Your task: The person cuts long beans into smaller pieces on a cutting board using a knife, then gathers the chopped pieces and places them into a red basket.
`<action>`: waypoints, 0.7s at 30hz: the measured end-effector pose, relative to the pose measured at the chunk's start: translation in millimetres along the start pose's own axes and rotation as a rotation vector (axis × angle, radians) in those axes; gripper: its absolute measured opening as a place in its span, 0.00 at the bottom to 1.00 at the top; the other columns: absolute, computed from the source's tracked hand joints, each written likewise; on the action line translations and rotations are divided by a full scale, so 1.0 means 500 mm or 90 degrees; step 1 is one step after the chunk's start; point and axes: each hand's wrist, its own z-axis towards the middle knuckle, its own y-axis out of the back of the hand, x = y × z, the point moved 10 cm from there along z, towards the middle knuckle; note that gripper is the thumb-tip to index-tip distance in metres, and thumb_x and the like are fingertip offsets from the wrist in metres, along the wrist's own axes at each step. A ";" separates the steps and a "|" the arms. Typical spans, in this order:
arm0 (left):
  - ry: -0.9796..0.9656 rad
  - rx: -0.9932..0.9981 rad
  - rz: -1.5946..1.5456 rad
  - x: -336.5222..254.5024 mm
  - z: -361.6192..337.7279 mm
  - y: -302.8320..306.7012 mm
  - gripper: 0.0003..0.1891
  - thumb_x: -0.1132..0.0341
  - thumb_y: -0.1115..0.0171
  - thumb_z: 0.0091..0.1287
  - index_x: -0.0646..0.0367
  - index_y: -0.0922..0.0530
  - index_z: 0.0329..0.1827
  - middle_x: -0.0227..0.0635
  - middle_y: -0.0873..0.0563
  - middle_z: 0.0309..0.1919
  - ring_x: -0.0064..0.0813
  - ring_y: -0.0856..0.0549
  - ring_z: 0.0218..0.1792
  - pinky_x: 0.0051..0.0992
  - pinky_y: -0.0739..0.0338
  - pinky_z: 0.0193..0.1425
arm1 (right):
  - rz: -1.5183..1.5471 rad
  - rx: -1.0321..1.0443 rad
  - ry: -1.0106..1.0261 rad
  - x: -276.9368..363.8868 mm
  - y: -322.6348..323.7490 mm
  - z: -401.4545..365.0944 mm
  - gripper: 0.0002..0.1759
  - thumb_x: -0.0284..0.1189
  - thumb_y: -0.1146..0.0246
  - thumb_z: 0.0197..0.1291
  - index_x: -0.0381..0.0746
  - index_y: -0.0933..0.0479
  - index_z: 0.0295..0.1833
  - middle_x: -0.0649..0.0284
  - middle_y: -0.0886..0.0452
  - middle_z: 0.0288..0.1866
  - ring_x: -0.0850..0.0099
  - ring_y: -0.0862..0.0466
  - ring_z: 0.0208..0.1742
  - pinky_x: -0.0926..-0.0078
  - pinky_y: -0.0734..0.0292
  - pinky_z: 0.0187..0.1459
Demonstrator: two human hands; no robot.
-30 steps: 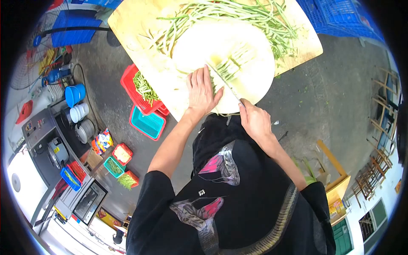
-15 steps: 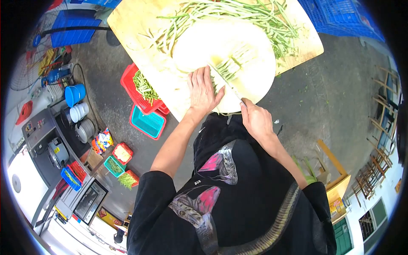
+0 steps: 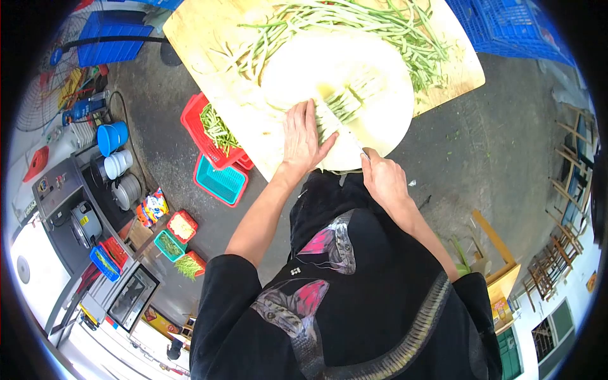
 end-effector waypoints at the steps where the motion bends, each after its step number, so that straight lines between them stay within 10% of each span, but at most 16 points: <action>1: 0.001 0.014 -0.002 0.002 0.000 0.000 0.55 0.47 0.20 0.66 0.75 0.41 0.84 0.62 0.31 0.73 0.63 0.31 0.75 0.61 0.38 0.82 | 0.001 -0.004 0.002 0.000 -0.001 0.000 0.19 0.39 0.43 0.84 0.35 0.18 0.63 0.39 0.10 0.36 0.38 0.08 0.39 0.40 0.13 0.44; 21: 0.001 0.085 0.087 0.016 -0.007 -0.026 0.49 0.45 0.28 0.71 0.74 0.39 0.82 0.59 0.31 0.73 0.60 0.34 0.79 0.64 0.48 0.88 | -0.008 0.008 -0.013 0.012 0.001 0.002 0.15 0.37 0.41 0.82 0.35 0.20 0.55 0.40 0.10 0.33 0.39 0.08 0.37 0.39 0.12 0.41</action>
